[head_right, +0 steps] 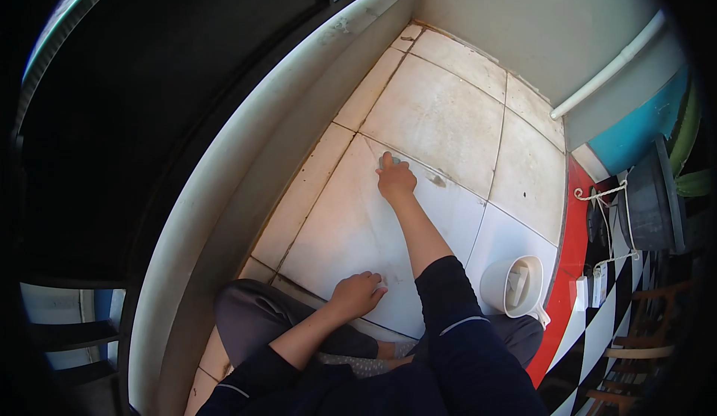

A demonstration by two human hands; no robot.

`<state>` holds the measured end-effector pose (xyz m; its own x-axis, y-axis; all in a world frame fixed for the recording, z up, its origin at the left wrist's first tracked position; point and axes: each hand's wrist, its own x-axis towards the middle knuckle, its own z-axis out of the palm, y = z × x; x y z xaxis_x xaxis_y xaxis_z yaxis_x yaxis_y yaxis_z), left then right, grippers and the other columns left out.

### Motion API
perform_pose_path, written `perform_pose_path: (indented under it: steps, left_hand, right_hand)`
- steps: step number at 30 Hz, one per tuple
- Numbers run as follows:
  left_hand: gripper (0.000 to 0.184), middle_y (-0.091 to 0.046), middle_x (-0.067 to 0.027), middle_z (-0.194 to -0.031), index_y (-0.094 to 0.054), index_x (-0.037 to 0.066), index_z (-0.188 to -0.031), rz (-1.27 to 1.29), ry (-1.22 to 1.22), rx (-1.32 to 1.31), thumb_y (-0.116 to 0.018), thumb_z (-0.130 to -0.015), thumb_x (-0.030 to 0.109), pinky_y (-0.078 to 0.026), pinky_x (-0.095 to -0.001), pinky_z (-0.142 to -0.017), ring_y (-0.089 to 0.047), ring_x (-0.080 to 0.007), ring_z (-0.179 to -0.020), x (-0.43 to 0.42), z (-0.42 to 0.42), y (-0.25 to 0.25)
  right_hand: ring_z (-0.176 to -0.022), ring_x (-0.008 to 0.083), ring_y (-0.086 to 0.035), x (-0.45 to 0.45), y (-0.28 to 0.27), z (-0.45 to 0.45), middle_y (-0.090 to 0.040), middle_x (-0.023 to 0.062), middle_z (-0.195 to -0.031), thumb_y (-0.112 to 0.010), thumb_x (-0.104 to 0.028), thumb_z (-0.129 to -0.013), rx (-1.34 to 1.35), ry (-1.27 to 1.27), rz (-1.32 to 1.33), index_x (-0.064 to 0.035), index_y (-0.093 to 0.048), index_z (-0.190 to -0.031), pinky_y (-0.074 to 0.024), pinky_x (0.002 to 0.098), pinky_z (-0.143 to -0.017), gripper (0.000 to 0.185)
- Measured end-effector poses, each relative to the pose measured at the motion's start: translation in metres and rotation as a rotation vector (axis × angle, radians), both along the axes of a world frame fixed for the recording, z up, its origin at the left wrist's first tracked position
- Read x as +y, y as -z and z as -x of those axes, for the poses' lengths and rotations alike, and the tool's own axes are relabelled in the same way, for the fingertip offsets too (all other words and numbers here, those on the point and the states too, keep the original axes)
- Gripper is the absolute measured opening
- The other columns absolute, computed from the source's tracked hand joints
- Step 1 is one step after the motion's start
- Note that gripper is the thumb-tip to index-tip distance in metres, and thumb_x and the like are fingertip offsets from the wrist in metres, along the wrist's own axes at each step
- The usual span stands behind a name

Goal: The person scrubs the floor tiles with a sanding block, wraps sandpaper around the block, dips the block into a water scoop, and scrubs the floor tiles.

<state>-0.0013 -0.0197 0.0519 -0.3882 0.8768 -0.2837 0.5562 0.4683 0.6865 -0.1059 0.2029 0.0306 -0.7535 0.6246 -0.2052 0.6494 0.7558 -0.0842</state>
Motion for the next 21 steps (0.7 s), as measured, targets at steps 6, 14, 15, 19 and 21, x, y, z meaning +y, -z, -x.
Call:
perform_pose_path:
  steps: [6,14,15,19,21]
  left_hand:
    - [0.027,-0.058,-0.0148,-0.085,-0.055,0.003,-0.089,-0.037,-0.009,0.055,-0.051,-0.084,0.029,-0.048,-0.0445,-0.066,-0.059,-0.0332,-0.078,-0.002,0.004,0.005]
    - [0.028,-0.058,-0.0147,-0.086,-0.057,0.004,-0.091,0.008,0.002,0.008,-0.049,-0.085,0.030,-0.047,-0.0439,-0.068,-0.059,-0.0331,-0.080,-0.001,-0.002,-0.007]
    - [0.028,-0.058,-0.0147,-0.086,-0.057,0.004,-0.091,0.007,0.006,0.009,-0.050,-0.085,0.030,-0.047,-0.0440,-0.068,-0.059,-0.0331,-0.080,-0.001,-0.002,-0.008]
    - [0.028,-0.058,-0.0150,-0.087,-0.056,0.004,-0.090,0.013,0.021,-0.001,-0.049,-0.085,0.030,-0.047,-0.0440,-0.069,-0.058,-0.0333,-0.081,0.000,-0.002,-0.006]
    - [0.028,-0.058,-0.0152,-0.087,-0.056,0.004,-0.090,0.014,0.025,0.005,-0.049,-0.085,0.030,-0.047,-0.0440,-0.069,-0.058,-0.0335,-0.081,0.000,-0.003,0.000]
  right_hand:
    - [-0.082,0.0320,-0.060,-0.013,-0.006,-0.023,-0.051,0.0215,-0.099,-0.043,-0.038,-0.089,-0.091,-0.023,0.039,-0.0148,-0.032,-0.119,-0.0500,0.0408,-0.062,0.040]
    - [-0.072,0.0356,-0.061,-0.087,-0.024,-0.135,-0.051,0.0246,-0.096,-0.046,-0.036,-0.087,-0.094,-0.135,0.074,-0.0140,-0.033,-0.122,-0.0491,0.0439,-0.057,0.043]
    - [-0.072,0.0355,-0.061,-0.088,-0.023,-0.134,-0.051,0.0244,-0.096,-0.047,-0.036,-0.087,-0.089,-0.134,0.061,-0.0138,-0.034,-0.122,-0.0490,0.0438,-0.057,0.043]
    - [-0.075,0.0351,-0.060,-0.050,-0.012,-0.079,-0.051,0.0237,-0.097,-0.045,-0.037,-0.088,-0.020,-0.059,0.049,-0.0137,-0.033,-0.122,-0.0492,0.0432,-0.060,0.043]
    - [-0.076,0.0350,-0.060,-0.029,-0.008,-0.050,-0.052,0.0236,-0.097,-0.044,-0.038,-0.088,-0.015,-0.029,0.033,-0.0136,-0.032,-0.122,-0.0492,0.0431,-0.061,0.043]
